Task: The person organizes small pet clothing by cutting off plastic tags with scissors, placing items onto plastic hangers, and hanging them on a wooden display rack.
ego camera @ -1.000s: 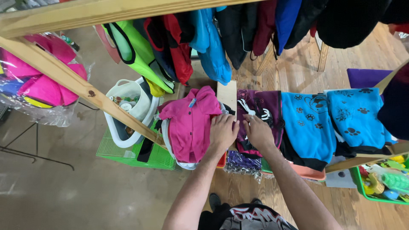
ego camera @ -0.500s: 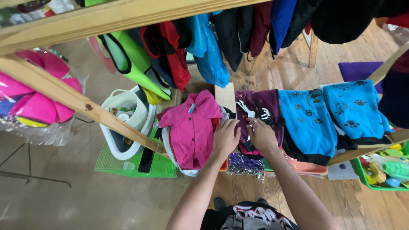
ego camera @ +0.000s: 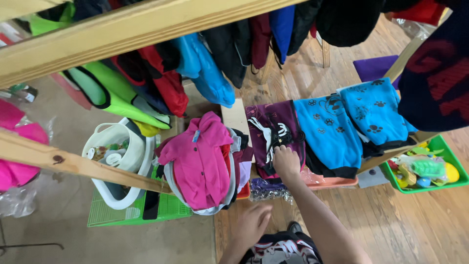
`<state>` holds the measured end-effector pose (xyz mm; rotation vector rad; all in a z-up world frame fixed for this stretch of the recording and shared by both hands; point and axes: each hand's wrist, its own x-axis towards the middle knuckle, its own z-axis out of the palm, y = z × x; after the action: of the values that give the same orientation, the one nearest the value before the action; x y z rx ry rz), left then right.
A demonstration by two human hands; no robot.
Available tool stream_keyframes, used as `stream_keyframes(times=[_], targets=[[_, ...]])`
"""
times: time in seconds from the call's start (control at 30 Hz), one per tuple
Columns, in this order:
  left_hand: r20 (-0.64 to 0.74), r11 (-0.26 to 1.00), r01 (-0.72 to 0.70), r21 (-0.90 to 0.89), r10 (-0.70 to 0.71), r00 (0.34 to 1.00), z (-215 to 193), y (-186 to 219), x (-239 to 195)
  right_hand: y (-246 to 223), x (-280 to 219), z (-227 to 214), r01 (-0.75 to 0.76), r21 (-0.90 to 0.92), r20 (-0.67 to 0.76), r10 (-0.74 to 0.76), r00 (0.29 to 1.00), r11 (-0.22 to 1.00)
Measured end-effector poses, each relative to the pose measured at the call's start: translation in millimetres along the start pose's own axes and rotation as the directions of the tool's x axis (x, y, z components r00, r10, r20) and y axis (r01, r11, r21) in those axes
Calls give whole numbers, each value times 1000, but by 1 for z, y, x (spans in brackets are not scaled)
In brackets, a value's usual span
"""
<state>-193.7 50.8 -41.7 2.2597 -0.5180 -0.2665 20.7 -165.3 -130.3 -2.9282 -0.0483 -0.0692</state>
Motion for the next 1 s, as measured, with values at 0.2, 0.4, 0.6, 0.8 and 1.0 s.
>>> stream_keyframes(times=[0.2, 0.4, 0.6, 0.8, 1.0], targets=[[-19, 897, 421, -134, -427, 904, 93, -129, -103, -14, 20, 37, -72, -239, 101, 99, 990, 968], [-104, 797, 552, -246, -588, 802, 83, -132, -153, -26, 53, 70, -370, -77, -8, 371, 929, 926], [-52, 604, 721, -340, -778, 627, 83, -126, -169, -25, 69, 56, -558, 53, 228, 534, 814, 828], [-130, 654, 661, -368, -740, 660, 92, -118, -173, -19, 55, 37, -623, 208, 324, 548, 771, 754], [-32, 650, 642, -407, -712, 701, 87, -128, -140, 14, 54, 11, -693, 283, 425, 561, 710, 663]])
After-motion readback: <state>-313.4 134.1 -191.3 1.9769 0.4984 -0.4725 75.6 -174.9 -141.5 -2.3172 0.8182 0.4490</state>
